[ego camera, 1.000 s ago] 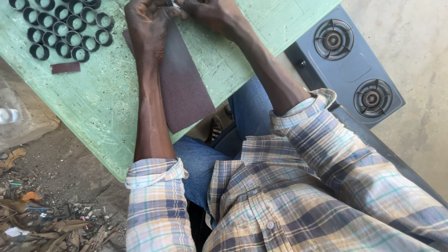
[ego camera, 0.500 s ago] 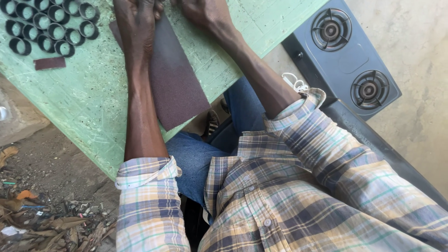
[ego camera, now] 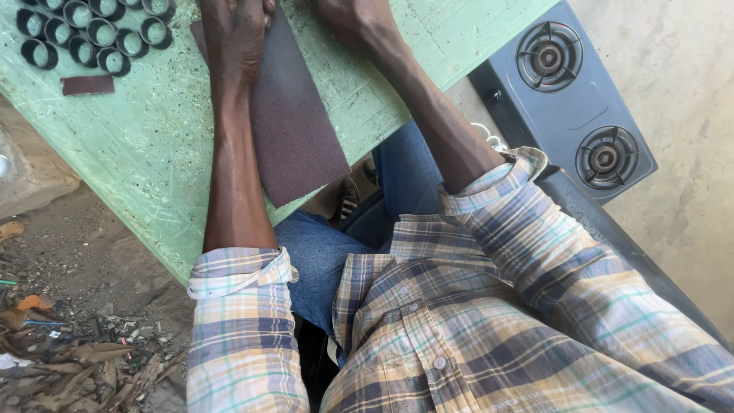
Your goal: Sand the edges of small black rings and clean them with a brush.
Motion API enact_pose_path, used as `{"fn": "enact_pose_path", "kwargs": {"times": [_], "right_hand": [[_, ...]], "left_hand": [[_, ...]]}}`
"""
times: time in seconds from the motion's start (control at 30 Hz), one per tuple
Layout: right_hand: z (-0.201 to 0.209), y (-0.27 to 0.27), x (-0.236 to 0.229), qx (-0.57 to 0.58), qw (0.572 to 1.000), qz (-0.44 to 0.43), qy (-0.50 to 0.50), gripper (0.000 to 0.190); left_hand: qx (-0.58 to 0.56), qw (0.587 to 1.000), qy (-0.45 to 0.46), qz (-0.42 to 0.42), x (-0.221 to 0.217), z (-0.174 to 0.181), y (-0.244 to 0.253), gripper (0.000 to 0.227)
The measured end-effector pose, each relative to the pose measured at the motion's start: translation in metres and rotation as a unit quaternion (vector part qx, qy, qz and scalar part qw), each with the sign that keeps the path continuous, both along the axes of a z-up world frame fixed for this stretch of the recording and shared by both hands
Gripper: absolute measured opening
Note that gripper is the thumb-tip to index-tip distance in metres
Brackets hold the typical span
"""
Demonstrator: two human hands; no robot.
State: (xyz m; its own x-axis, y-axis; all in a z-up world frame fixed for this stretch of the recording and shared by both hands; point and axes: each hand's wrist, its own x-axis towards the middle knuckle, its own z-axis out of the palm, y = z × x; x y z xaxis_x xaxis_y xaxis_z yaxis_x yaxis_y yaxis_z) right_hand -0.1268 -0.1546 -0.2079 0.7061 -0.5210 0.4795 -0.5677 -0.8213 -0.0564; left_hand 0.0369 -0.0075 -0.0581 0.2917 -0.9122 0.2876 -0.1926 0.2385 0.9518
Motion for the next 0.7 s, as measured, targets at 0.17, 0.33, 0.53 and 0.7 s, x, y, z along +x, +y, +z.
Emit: {"fn": "enact_pose_path", "kwargs": {"times": [0.17,0.33,0.53,0.7], "right_hand": [[0.026,0.015,-0.009,0.279,0.941,-0.035,-0.186,0.027],[0.029,0.015,-0.006,0.352,0.899,-0.083,-0.247,0.028],[0.175,0.06,-0.029,0.385,0.827,0.02,-0.409,0.026],[0.218,0.072,-0.061,0.515,0.719,0.147,-0.443,0.03]], "left_hand": [[-0.004,0.998,-0.067,-0.002,-0.007,0.01,0.002,0.028],[-0.016,0.995,-0.068,-0.074,-0.016,-0.003,-0.008,0.04],[-0.018,0.991,0.082,-0.106,-0.01,0.035,-0.003,0.043],[-0.051,0.988,0.115,-0.089,-0.024,0.083,0.017,0.036]]}}
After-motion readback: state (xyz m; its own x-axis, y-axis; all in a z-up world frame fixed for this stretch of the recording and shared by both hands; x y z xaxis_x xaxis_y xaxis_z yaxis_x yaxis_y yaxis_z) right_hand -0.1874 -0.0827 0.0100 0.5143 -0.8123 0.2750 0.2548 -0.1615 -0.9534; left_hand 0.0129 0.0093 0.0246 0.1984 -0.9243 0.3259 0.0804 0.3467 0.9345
